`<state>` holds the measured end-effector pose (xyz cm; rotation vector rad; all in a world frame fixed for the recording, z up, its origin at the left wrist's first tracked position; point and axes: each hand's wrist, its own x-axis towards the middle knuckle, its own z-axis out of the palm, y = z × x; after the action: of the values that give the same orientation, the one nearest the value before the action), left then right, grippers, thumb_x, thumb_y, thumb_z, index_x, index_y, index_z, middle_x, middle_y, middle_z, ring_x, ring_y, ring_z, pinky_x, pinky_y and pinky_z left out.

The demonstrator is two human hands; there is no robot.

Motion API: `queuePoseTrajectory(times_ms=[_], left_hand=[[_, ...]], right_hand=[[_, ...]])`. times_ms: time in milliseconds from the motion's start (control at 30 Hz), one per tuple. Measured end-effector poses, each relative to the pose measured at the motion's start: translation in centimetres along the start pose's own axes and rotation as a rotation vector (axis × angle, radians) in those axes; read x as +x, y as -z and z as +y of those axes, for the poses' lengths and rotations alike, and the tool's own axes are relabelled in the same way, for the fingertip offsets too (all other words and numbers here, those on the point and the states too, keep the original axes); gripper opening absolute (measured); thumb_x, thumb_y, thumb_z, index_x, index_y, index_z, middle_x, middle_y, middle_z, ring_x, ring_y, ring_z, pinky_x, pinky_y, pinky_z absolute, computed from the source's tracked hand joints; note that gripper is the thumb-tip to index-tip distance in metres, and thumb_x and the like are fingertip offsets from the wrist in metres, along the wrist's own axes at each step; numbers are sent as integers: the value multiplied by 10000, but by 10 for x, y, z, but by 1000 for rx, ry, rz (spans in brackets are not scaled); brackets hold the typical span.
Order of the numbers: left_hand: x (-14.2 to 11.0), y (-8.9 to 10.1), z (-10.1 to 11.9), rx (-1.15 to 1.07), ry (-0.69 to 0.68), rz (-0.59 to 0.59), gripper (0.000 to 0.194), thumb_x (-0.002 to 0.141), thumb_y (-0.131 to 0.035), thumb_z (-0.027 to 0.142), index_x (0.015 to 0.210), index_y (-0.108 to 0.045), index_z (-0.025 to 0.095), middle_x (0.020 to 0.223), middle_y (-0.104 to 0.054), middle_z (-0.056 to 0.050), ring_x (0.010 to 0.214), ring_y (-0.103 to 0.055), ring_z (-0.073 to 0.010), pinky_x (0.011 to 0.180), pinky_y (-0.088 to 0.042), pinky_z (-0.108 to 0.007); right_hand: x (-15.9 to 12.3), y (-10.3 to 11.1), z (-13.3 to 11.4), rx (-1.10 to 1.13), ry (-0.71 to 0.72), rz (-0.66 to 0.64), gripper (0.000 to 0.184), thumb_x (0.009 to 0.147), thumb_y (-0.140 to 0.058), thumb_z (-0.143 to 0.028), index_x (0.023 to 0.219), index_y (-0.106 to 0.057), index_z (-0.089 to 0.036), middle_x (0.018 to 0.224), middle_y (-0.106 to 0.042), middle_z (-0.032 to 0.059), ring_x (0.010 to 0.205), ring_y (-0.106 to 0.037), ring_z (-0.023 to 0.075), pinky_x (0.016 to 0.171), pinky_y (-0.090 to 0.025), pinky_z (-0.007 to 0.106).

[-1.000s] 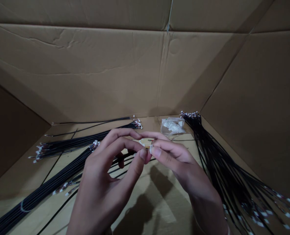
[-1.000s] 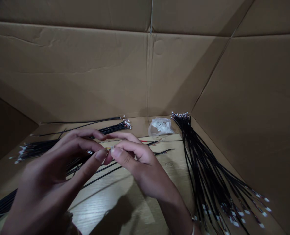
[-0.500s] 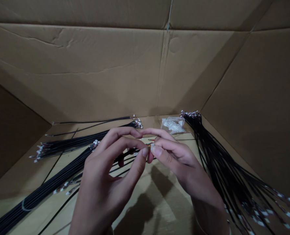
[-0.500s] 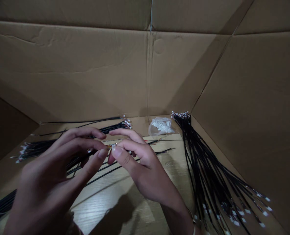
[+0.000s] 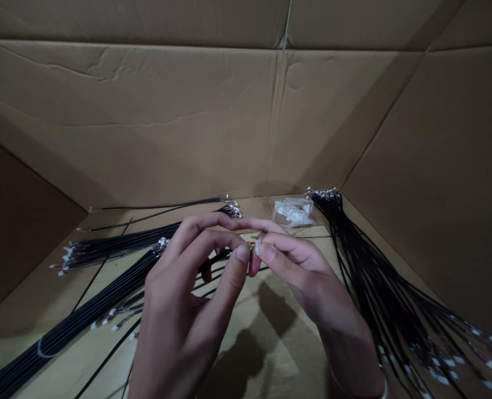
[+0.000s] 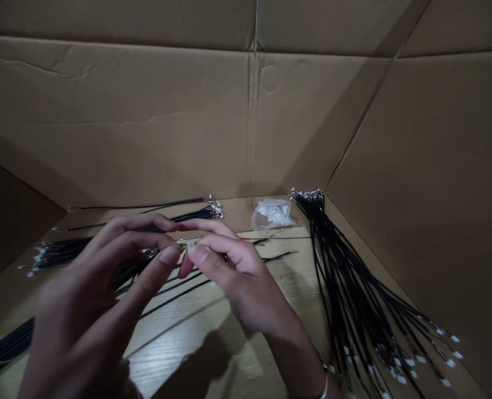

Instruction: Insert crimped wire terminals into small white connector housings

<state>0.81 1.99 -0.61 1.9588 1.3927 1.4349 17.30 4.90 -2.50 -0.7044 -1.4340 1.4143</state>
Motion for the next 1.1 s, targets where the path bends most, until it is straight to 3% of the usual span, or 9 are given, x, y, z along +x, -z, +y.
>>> queuePoseTrajectory(times_ms=[433,633,833,900,1000,1100], left_hand=[[3,-4,1,7,-7,2,116,990,-653,235,908,-692,308,1145,-662,49,1089,-643,-118,849,-507,-177],[4,-3,-1,-30,4,-12,138,987,-652,196,889,-698,282,1110,-679,36,1096,-658,-119,911,-504,-199],[8,-1,-3,-114,26,-4,86,939,-717,258,987,-727,329,951,-748,42,836,-701,-154,687,-557,-247],[10,0,-3,-118,35,-38,83,939,-703,257,951,-742,330,923,-760,34,840,-707,-169,717,-571,-263],[12,-1,-1,-168,44,-63,146,918,-709,238,791,-740,303,843,-743,29,795,-694,-156,662,-554,-235],[13,-5,-1,-284,194,-21,108,884,-749,239,783,-759,278,800,-720,23,655,-638,-119,507,-487,-186]], right_hand=[[-2,-4,-9,-326,51,87,269,1078,-584,-336,865,-717,-241,1447,-635,24,1402,-560,187,1179,-404,345],[-4,-4,-7,-401,105,107,304,1091,-558,-349,830,-664,-235,1406,-636,31,1390,-554,197,1142,-424,345],[-9,1,-10,-565,199,108,300,1102,-526,-344,849,-649,-242,1429,-608,37,1260,-582,227,1085,-447,400],[-10,3,-12,-592,212,105,304,1101,-528,-348,844,-651,-242,1419,-615,35,1248,-580,229,1083,-442,403],[-9,4,-13,-508,188,100,296,1102,-533,-342,852,-661,-249,1358,-648,16,1272,-589,202,1080,-449,354],[-9,5,-12,-359,146,147,323,1112,-508,-338,840,-663,-256,1228,-703,-10,1210,-630,161,1030,-472,297]])
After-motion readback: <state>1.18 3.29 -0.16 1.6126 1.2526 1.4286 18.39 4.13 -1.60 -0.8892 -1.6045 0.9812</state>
